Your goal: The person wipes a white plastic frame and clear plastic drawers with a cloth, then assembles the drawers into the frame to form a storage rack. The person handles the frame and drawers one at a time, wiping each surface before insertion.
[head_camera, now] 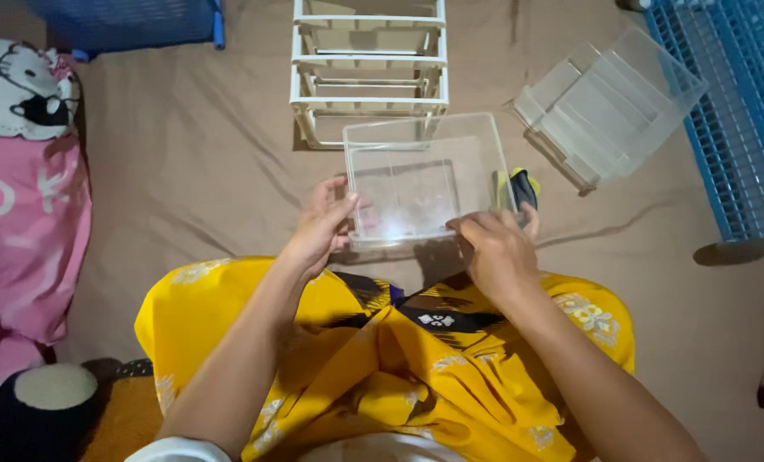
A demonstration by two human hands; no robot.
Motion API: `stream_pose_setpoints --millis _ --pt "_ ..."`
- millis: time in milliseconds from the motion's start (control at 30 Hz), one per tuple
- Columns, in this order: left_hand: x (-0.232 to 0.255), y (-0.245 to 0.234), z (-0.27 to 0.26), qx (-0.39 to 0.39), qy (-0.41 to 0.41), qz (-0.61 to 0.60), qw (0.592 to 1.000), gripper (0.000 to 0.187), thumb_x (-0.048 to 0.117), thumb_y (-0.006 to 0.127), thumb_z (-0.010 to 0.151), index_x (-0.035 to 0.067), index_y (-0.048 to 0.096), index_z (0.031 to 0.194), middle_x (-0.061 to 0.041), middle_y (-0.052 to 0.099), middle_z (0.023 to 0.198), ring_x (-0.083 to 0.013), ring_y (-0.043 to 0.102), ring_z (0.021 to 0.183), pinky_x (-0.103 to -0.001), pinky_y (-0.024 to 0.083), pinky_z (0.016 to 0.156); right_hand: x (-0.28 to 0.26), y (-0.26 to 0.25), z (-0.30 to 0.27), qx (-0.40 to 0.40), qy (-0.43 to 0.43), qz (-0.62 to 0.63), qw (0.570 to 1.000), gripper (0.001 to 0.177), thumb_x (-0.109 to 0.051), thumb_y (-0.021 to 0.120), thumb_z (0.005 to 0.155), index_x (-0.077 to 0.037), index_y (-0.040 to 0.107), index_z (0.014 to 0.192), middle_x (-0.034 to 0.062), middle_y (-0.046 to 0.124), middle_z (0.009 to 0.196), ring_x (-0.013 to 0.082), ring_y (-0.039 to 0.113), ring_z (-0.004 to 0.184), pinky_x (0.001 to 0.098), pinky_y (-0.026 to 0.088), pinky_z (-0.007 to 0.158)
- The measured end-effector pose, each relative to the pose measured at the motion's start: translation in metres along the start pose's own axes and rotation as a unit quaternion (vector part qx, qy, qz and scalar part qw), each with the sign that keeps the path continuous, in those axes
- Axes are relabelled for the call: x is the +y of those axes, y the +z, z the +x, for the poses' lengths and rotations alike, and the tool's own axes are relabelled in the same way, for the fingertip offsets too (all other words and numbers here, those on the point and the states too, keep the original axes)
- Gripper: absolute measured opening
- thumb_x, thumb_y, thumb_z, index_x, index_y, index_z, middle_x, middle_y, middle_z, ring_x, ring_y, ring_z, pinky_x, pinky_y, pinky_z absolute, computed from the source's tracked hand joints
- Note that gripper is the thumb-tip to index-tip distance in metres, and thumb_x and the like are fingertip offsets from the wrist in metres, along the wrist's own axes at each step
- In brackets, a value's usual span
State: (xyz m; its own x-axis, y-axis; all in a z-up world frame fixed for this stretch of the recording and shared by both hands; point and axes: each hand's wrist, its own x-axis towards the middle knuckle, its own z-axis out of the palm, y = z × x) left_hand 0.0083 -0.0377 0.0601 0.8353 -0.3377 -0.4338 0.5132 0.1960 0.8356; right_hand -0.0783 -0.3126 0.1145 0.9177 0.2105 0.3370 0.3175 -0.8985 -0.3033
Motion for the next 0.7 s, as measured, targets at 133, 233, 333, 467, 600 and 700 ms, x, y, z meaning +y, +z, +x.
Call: stream_pose_setpoints --millis 133,233,333,467,600,700 --pt "-0.003 -0.014 0.012 -0.001 0.043 -0.006 0.999 0.062 0.035 0.058 0.101 0.012 0.036 0.154 -0.011 0.068 0.127 -0.0118 0.065 0.093 -0.018 0.039 0.052 -0.008 0.015 0.014 0.006 -0.004 -0.014 1.000 0.023 -0.004 0.070 0.084 -0.018 0.077 0.101 -0.0007 0.073 0.099 0.0250 0.064 0.098 0.0607 0.031 0.107" --pt "-0.005 -0.021 0.020 0.009 0.048 0.002 0.999 0.065 0.035 0.060 0.101 0.013 0.036 0.157 -0.011 0.067 0.129 -0.0137 0.061 0.093 -0.020 0.049 0.063 -0.010 0.022 0.018 0.022 -0.008 -0.002 1.000 0.024 -0.002 0.065 0.087 -0.016 0.076 0.103 0.0005 0.072 0.099 0.0261 0.063 0.100 0.0607 0.030 0.106" --pt "-0.005 -0.027 0.031 0.029 0.048 0.036 0.998 0.065 0.037 0.056 0.101 0.012 0.035 0.157 -0.009 0.068 0.130 -0.0133 0.066 0.103 -0.022 0.041 0.062 -0.008 0.030 0.021 0.021 -0.007 -0.005 1.000 0.032 0.003 0.059 0.086 -0.016 0.077 0.105 0.0004 0.072 0.101 0.0264 0.063 0.101 0.0605 0.030 0.107" --pt "-0.007 -0.031 0.052 -0.006 0.088 -0.051 0.995 0.068 0.032 0.058 0.101 0.008 0.030 0.159 -0.013 0.064 0.133 -0.0180 0.067 0.107 -0.031 0.057 0.088 -0.003 0.046 0.030 0.031 -0.010 -0.016 0.999 0.032 0.002 0.058 0.088 -0.016 0.076 0.107 0.0011 0.072 0.103 0.0266 0.063 0.103 0.0605 0.030 0.109" --pt "-0.014 -0.034 0.065 -0.014 0.129 -0.098 0.987 0.068 0.030 0.059 0.104 0.003 0.032 0.160 -0.012 0.062 0.137 -0.0173 0.065 0.112 -0.033 0.056 0.095 -0.002 0.053 0.040 0.030 -0.009 -0.003 1.000 0.024 -0.004 0.062 0.090 -0.015 0.076 0.106 0.0004 0.071 0.100 0.0257 0.063 0.103 0.0629 0.029 0.107" --pt "-0.022 -0.037 0.066 -0.006 0.094 -0.098 0.991 0.066 0.026 0.060 0.102 0.005 0.033 0.157 -0.012 0.064 0.131 -0.0164 0.065 0.110 -0.034 0.056 0.092 -0.006 0.053 0.039 0.021 -0.014 -0.034 0.999 0.023 -0.005 0.065 0.091 -0.019 0.077 0.106 -0.0019 0.072 0.102 0.0230 0.063 0.105 0.0639 0.028 0.112"
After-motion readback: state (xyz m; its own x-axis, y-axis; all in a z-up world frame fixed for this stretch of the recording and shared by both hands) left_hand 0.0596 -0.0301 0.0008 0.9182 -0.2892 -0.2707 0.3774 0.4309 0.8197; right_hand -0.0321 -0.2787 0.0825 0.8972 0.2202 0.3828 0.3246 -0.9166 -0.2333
